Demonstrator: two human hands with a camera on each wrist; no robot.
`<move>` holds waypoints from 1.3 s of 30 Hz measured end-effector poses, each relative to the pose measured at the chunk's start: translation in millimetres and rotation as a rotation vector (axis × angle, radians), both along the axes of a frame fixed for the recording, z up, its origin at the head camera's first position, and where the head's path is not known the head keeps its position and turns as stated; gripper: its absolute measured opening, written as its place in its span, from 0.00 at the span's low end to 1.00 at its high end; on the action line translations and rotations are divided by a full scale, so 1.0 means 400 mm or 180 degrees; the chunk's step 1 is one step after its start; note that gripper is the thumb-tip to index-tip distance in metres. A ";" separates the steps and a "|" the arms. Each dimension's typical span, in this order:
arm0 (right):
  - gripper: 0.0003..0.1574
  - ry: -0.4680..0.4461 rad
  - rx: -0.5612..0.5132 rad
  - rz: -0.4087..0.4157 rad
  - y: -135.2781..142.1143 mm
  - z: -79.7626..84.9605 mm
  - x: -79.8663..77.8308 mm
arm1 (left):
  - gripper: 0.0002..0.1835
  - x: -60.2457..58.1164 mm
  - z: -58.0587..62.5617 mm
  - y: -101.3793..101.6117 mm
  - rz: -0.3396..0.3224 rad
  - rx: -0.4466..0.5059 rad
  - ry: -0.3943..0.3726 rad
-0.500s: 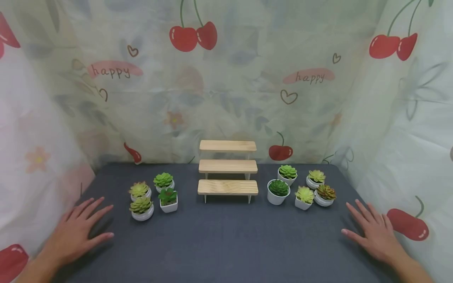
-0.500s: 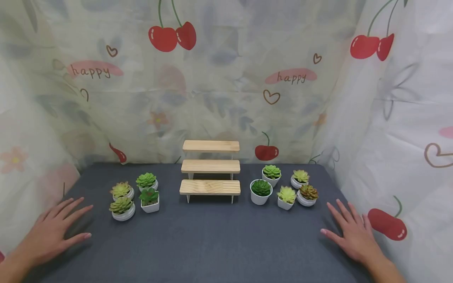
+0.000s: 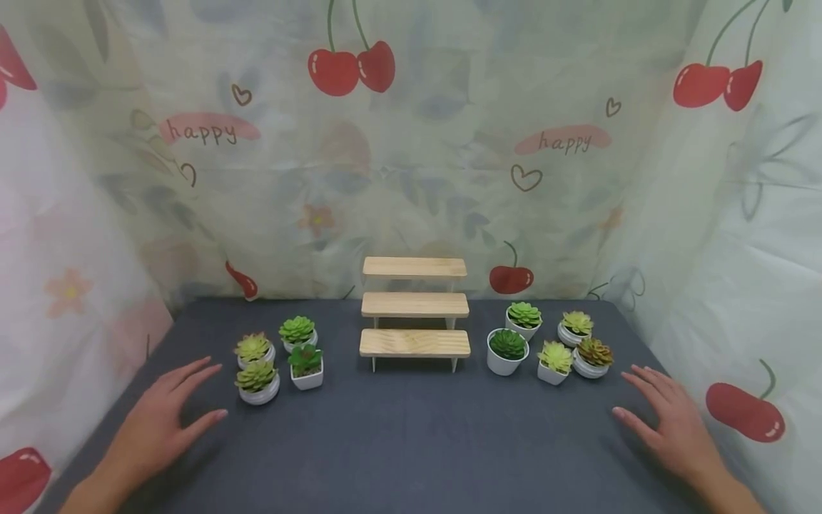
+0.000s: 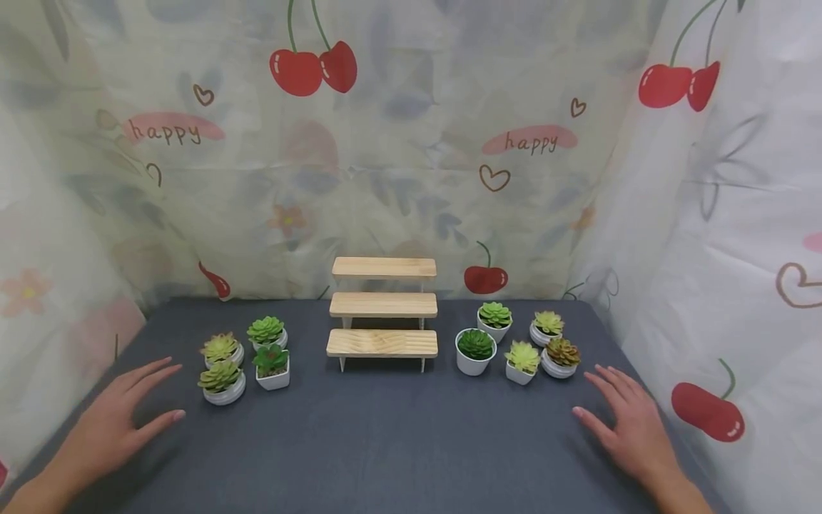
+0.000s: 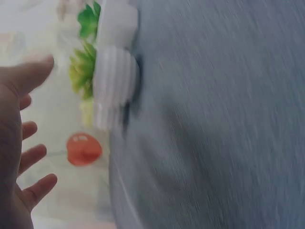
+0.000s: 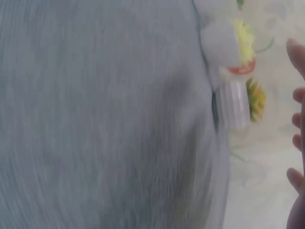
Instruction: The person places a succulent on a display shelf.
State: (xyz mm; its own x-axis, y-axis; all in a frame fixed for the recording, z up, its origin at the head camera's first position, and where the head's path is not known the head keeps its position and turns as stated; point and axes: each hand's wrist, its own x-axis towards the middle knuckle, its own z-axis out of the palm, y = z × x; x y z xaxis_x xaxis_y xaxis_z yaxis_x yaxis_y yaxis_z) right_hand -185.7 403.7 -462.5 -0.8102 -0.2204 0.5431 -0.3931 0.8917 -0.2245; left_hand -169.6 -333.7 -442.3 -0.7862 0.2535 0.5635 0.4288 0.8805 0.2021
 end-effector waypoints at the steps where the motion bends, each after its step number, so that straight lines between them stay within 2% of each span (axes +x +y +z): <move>1: 0.39 0.0070 -0.0067 0.0015 -0.009 0.002 0.002 | 0.38 0.001 0.005 0.011 -0.0009 0.0048 0.0021; 7: 0.29 0.0391 -0.0444 -0.0039 -0.083 0.018 0.008 | 0.31 0.004 0.036 0.073 -0.0087 0.0363 0.0188; 15: 0.26 0.0706 -0.0824 -0.0171 -0.197 0.027 0.012 | 0.27 0.003 0.053 0.149 -0.0240 0.0735 0.0337; 19: 0.24 0.0715 -0.1151 -0.0202 -0.246 0.025 0.010 | 0.26 0.001 0.059 0.186 -0.0388 0.1001 0.0326; 23: 0.19 0.0318 -0.1541 -0.0440 -0.290 0.022 0.007 | 0.23 -0.003 0.057 0.225 -0.0394 0.1197 0.0210; 27: 0.19 -0.0194 -0.1907 -0.0644 -0.329 0.011 -0.002 | 0.21 -0.010 0.040 0.259 -0.0449 0.1274 0.0135; 33: 0.25 -0.0824 -0.2525 -0.0450 -0.377 -0.002 -0.019 | 0.22 -0.018 0.001 0.303 -0.0584 0.1454 -0.0022; 39: 0.35 -0.1370 -0.2853 -0.0296 -0.404 -0.004 -0.033 | 0.22 -0.035 -0.035 0.356 -0.0680 0.1695 -0.0495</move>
State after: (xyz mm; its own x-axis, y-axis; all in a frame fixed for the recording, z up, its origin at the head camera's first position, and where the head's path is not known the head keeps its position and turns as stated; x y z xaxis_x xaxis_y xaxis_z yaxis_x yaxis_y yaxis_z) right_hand -198.9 242.2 -463.9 -0.9703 0.2013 0.1340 -0.0575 0.3463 -0.9363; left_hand -183.5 -191.3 -456.1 -0.8324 0.1292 0.5388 0.5153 0.5381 0.6670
